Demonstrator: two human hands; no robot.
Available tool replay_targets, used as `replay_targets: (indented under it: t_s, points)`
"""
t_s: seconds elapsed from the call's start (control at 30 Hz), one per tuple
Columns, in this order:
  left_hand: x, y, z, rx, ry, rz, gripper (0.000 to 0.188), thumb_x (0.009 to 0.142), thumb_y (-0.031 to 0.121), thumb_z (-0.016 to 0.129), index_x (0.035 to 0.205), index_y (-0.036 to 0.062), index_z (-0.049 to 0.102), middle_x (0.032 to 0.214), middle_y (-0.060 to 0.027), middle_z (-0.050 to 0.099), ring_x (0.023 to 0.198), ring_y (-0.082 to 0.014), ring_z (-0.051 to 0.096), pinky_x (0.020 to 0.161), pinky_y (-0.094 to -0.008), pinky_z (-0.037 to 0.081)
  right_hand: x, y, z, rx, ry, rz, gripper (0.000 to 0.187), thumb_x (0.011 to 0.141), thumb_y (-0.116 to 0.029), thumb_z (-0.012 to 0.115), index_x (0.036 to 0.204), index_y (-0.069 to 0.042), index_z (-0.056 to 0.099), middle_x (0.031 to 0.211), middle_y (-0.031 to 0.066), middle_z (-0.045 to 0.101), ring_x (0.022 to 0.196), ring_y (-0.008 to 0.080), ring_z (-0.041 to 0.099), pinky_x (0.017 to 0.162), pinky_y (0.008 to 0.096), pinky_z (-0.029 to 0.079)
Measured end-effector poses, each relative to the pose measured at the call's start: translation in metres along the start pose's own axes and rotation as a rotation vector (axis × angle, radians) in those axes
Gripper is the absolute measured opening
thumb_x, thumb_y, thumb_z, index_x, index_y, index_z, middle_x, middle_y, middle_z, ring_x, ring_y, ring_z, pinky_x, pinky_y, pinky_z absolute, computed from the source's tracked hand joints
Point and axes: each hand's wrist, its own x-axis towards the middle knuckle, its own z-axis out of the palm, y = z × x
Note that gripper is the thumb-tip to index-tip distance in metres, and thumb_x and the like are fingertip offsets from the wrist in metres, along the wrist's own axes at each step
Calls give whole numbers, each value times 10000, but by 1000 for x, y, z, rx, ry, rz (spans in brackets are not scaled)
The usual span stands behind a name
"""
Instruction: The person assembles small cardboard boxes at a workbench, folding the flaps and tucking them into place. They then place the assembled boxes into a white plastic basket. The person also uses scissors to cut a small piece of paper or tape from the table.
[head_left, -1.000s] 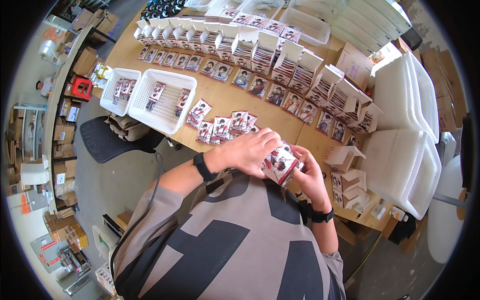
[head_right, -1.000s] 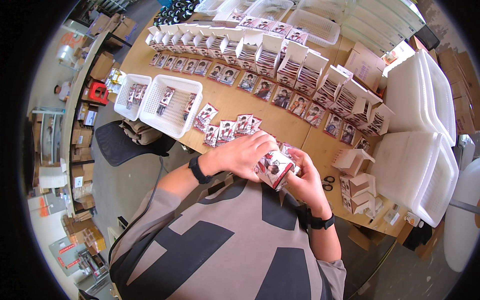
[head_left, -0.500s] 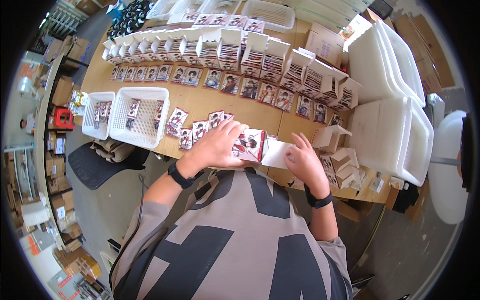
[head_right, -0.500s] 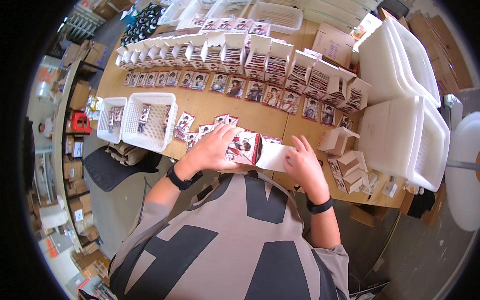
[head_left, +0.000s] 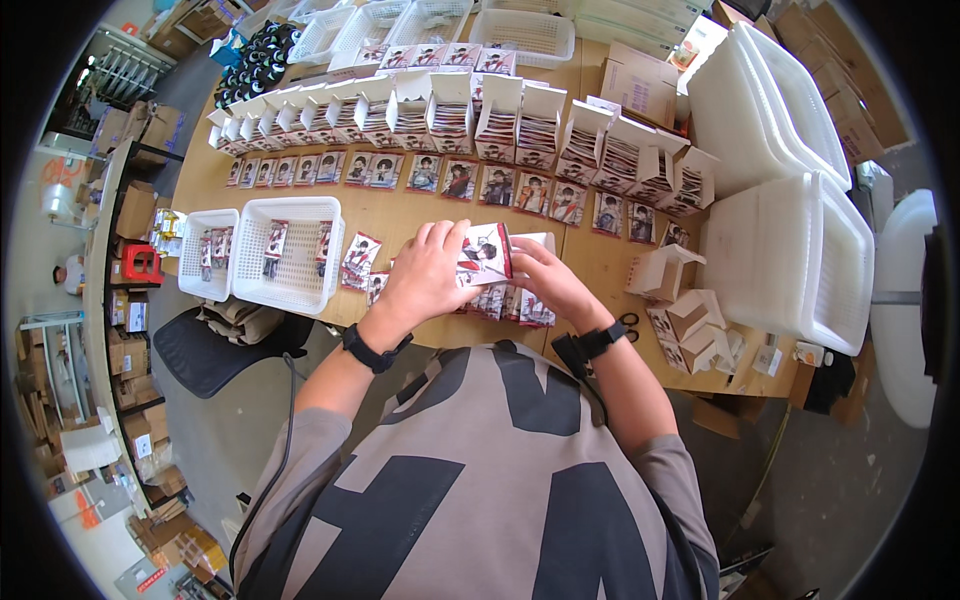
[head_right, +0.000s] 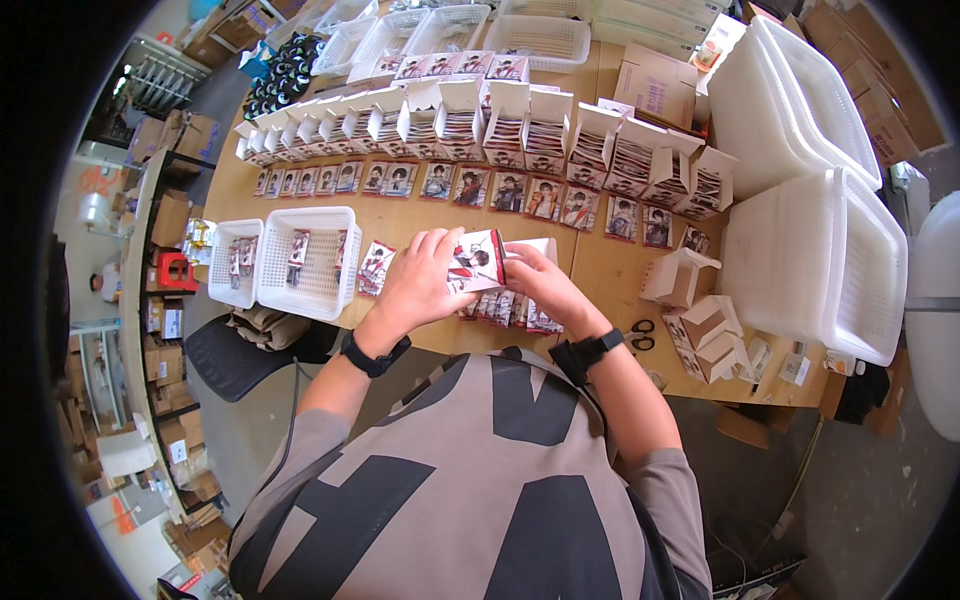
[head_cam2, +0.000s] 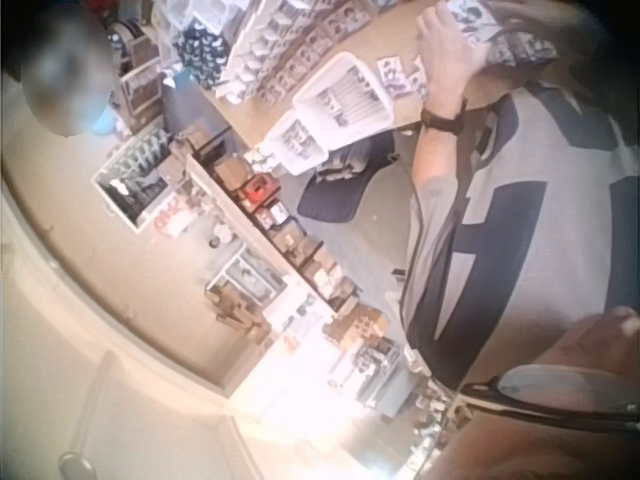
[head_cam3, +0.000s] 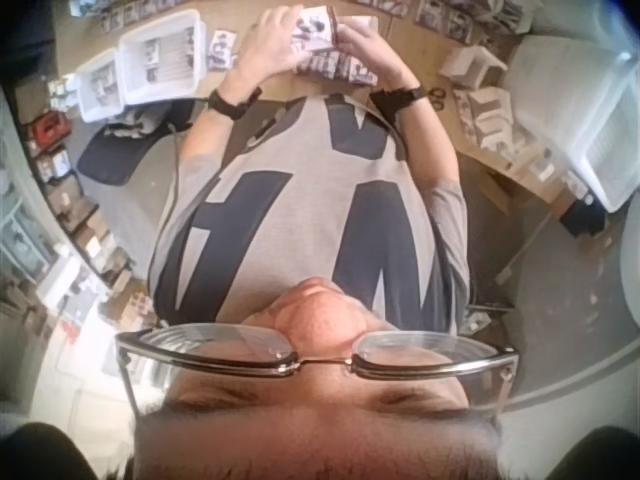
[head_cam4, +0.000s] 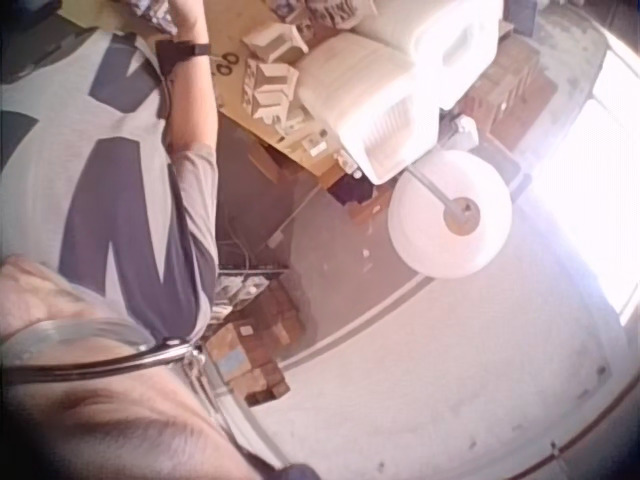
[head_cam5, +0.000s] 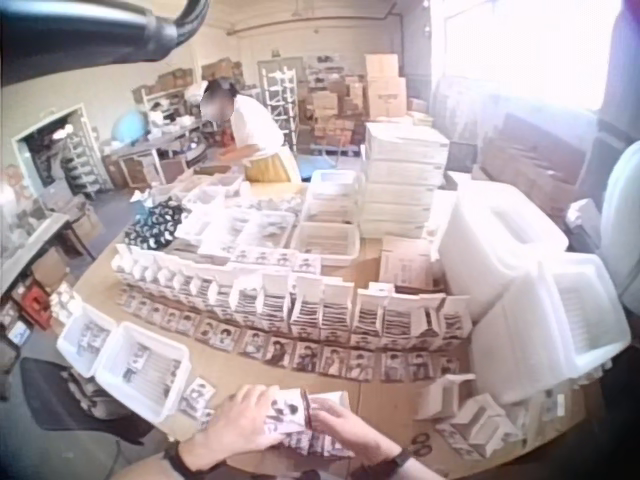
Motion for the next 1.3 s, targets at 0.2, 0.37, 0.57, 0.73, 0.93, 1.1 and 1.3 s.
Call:
replay_targets:
  t_s: [0.2, 0.37, 0.57, 0.73, 0.93, 1.1, 1.3]
  points:
    - [-10, -26, -29, 162, -40, 44, 863, 692, 353, 863, 1393, 10, 496, 1233, -137, 576, 1183, -322, 550, 953, -460, 489, 61, 19, -3, 251, -370, 125, 535, 1029, -219, 596, 1498, -55, 399, 1319, 79, 593, 1106, 185, 607, 902, 348, 503]
    - [-10, -50, -59, 329, -115, 99, 825, 673, 306, 855, 1366, 3, 526, 1181, -115, 579, 1136, -295, 560, 937, -432, 474, 99, 43, 36, 460, -511, 138, 568, 995, -223, 645, 1504, -141, 406, 1369, 48, 572, 1196, 203, 579, 1024, 434, 466]
    - [-10, -69, -82, 502, -215, 89, 851, 612, 262, 889, 1340, -14, 546, 1136, -92, 587, 1093, -259, 561, 918, -386, 462, 133, 72, 83, 624, -620, 15, 608, 978, -281, 658, 1505, -122, 401, 1423, 47, 558, 1299, 213, 551, 1117, 412, 432]
    - [-12, -79, -81, 588, -298, 79, 830, 618, 240, 880, 1331, -26, 549, 1129, -105, 583, 1081, -269, 560, 912, -380, 466, 152, 95, 112, 743, -556, 17, 610, 975, -296, 654, 1492, -95, 401, 1408, 55, 575, 1295, 220, 561, 1125, 428, 427]
    - [-14, -97, -83, 560, -351, 149, 807, 650, 217, 858, 1356, -14, 541, 1150, -121, 581, 1101, -301, 556, 940, -402, 465, 170, 123, 120, 729, -558, 87, 581, 971, -383, 661, 1466, -132, 487, 1406, 53, 596, 1293, 219, 561, 1140, 434, 399]
    - [-4, -96, -103, 247, -255, 204, 890, 675, 279, 875, 1435, 43, 476, 1245, -163, 563, 1164, -357, 548, 1006, -459, 470, 182, 125, 120, 866, -628, 67, 522, 1011, -382, 608, 1444, -106, 511, 1397, 87, 611, 1270, 236, 594, 1111, 435, 455]
    - [-44, -133, -105, -21, -113, 30, 970, 659, 275, 896, 1446, 38, 380, 1342, -205, 529, 1270, -417, 508, 1080, -478, 435, 179, 128, 123, 906, -583, 99, 460, 1038, -371, 549, 1383, -67, 559, 1363, 84, 640, 1245, 226, 608, 1078, 400, 469]
